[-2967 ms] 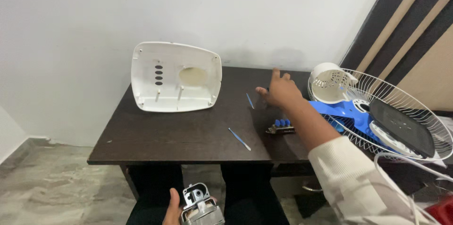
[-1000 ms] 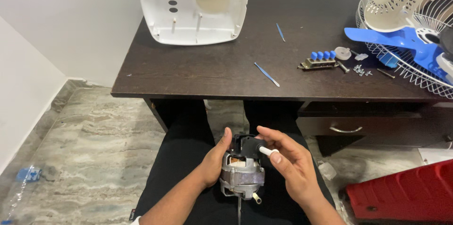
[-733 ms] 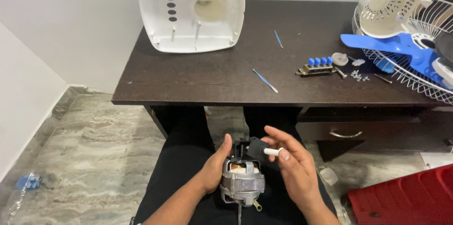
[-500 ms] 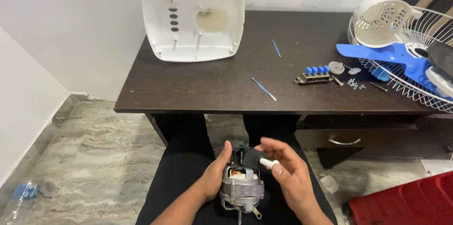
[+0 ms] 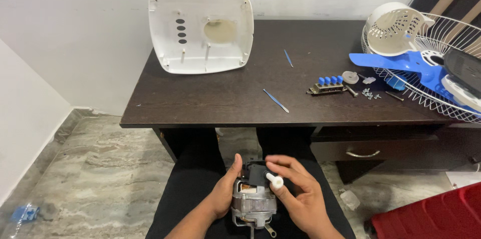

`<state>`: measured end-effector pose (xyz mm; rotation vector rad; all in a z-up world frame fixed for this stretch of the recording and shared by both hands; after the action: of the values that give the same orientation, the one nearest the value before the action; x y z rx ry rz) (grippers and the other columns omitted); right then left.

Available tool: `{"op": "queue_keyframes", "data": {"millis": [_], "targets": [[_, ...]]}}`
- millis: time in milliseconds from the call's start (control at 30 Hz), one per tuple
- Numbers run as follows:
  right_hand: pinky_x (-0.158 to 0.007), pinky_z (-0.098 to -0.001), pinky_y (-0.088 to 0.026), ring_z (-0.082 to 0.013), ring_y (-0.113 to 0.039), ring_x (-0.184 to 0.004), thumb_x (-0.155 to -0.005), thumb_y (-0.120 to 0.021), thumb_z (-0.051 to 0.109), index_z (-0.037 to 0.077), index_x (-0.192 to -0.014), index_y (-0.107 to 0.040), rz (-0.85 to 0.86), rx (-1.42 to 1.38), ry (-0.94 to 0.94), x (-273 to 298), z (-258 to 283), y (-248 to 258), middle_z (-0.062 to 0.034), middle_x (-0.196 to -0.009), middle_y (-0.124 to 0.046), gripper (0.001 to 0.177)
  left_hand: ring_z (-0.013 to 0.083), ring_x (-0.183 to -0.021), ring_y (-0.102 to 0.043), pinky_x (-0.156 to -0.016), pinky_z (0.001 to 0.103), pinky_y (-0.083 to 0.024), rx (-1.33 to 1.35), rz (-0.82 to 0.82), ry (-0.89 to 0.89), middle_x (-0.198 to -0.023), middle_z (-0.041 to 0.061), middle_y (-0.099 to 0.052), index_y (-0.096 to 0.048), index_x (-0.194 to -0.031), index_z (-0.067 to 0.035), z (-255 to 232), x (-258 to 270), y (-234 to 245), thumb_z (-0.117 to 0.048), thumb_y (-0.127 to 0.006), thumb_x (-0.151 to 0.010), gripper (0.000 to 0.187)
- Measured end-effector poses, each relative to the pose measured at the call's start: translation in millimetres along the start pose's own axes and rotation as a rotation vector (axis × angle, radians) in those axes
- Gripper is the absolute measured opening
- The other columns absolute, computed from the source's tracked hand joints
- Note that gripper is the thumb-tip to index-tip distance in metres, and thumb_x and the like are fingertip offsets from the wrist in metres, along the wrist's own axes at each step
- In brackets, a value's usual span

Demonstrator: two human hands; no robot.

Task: The person works on a disassembled electric fan motor while seated, using a small blue tool to adjust internal components and wires. They then attach a white plastic part to the motor shaft.

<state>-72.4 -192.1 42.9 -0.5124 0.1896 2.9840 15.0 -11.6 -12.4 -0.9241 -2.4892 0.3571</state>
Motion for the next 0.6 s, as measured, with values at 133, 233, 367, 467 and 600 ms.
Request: {"op": "queue_keyframes", "data": {"millis": [133,233,367,467,600], "targets": [[-0.101,-0.0352,-0.052,-0.0226,-0.066,-0.12,-0.089,-0.073,0.007,0.004,-0.122,-0.074,-0.082,0.12,-0.003,-4,6,-5,-0.0112,-0.129,-0.069,0.033,0.0216,-0.098,-0.073,-0.084,0.035,-0.061,0.008,0.015,0.014,-0.103,0.014,-0.074,-0.068,-0.118,-0.005,3,0,2,-0.078,-0.026,-0.091,0.089],[-0.098,-0.0339,-0.054,-0.0216,-0.07,-0.116,-0.089,-0.072,0.007,0.004,-0.119,-0.075,-0.089,0.243,0.054,-6,10,-7,-0.0099,-0.125,-0.073,0.031,0.0214,-0.101,-0.074,-0.086,0.036,-0.061,0.032,0.001,0.044,-0.107,0.014,-0.074,-0.068,-0.121,-0.006,5,-2,2,-0.078,-0.027,-0.09,0.088],[-0.096,-0.0327,-0.055,-0.0218,-0.071,-0.113,-0.091,-0.069,0.007,0.005,-0.12,-0.075,-0.055,0.257,0.021,-10,11,-11,-0.0094,-0.125,-0.073,0.03,0.0199,-0.106,-0.073,-0.091,0.035,-0.06,0.035,-0.001,0.045,-0.113,0.012,-0.075,-0.067,-0.125,-0.009,7,-2,3,-0.077,-0.029,-0.09,0.086],[-0.093,-0.0315,-0.055,-0.021,-0.072,-0.111,-0.092,-0.067,0.007,0.005,-0.12,-0.074,-0.046,0.248,0.016,-11,12,-11,-0.0089,-0.124,-0.073,0.03,0.0189,-0.105,-0.071,-0.09,0.034,-0.058,0.081,0.026,0.033,-0.112,0.01,-0.074,-0.067,-0.125,-0.009,6,-1,2,-0.076,-0.033,-0.089,0.084],[-0.084,-0.0285,-0.056,-0.0166,-0.074,-0.096,-0.092,-0.068,0.009,0.006,-0.121,-0.074,-0.036,0.273,-0.042,-11,11,-10,-0.0053,-0.114,-0.077,0.029,0.0152,-0.102,-0.068,-0.088,0.031,-0.055,0.04,0.042,-0.069,-0.111,0.007,-0.071,-0.064,-0.127,-0.01,0,2,-1,-0.063,-0.046,-0.094,0.065]]}}
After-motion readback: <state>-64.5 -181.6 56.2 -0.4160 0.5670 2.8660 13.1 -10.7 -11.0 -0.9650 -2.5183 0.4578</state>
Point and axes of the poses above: each hand's wrist, its own x-axis away from the middle knuckle, its own y-axis out of the back of the hand, z = x × y, the point moved 1 cm from there along -x, towards the middle knuckle
